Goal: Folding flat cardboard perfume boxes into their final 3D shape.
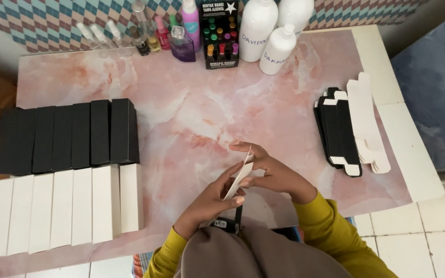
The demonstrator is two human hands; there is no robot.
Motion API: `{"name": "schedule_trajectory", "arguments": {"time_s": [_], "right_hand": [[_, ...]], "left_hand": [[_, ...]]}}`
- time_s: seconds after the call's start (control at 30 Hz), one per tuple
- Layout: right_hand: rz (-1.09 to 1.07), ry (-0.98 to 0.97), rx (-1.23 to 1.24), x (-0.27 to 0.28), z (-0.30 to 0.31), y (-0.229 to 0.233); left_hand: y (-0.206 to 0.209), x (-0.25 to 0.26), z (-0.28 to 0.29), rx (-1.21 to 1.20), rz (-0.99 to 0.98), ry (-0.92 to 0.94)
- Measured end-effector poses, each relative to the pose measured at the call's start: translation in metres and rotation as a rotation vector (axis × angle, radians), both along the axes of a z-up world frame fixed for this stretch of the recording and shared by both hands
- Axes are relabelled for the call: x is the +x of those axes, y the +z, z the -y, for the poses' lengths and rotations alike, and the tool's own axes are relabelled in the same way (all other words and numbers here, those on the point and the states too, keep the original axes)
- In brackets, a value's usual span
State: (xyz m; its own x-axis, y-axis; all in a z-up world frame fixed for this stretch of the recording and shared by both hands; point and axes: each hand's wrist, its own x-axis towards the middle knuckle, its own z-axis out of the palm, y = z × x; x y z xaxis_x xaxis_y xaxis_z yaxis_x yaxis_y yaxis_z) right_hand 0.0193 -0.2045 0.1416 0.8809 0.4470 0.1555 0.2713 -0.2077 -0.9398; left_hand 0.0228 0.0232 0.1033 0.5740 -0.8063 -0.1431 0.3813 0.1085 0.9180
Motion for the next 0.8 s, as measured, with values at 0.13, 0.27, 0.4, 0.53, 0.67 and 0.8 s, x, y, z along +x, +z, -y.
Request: {"name": "schedule_trajectory", "arguments": {"time_s": [0.13,0.27,0.4,0.53,0.67,0.8], "right_hand": [[-0.084,-0.021,0.012,0.006,0.004,-0.019],[-0.255,-0.109,0.218,0.015,0.006,-0.039],[-0.332,-0.166,0.315,0.019,0.009,-0.048],[-0.381,-0.256,0.429,0.027,0.006,-0.086],[-0.392,-0.475,0.539,0.028,-0.007,-0.101],[-0.511,-0.442,0.612,0.022,-0.017,-0.108]], "left_hand": [[-0.012,0.001,0.003,-0.041,-0.01,-0.015],[-0.046,0.004,0.001,-0.11,-0.124,-0.098],[-0.062,0.013,-0.001,-0.036,-0.186,-0.025],[-0.063,0.028,0.008,0.028,-0.195,0.058],[-0.008,0.035,0.016,0.401,0.044,0.304],[0.0,0.037,0.022,0.565,0.127,0.412]]}}
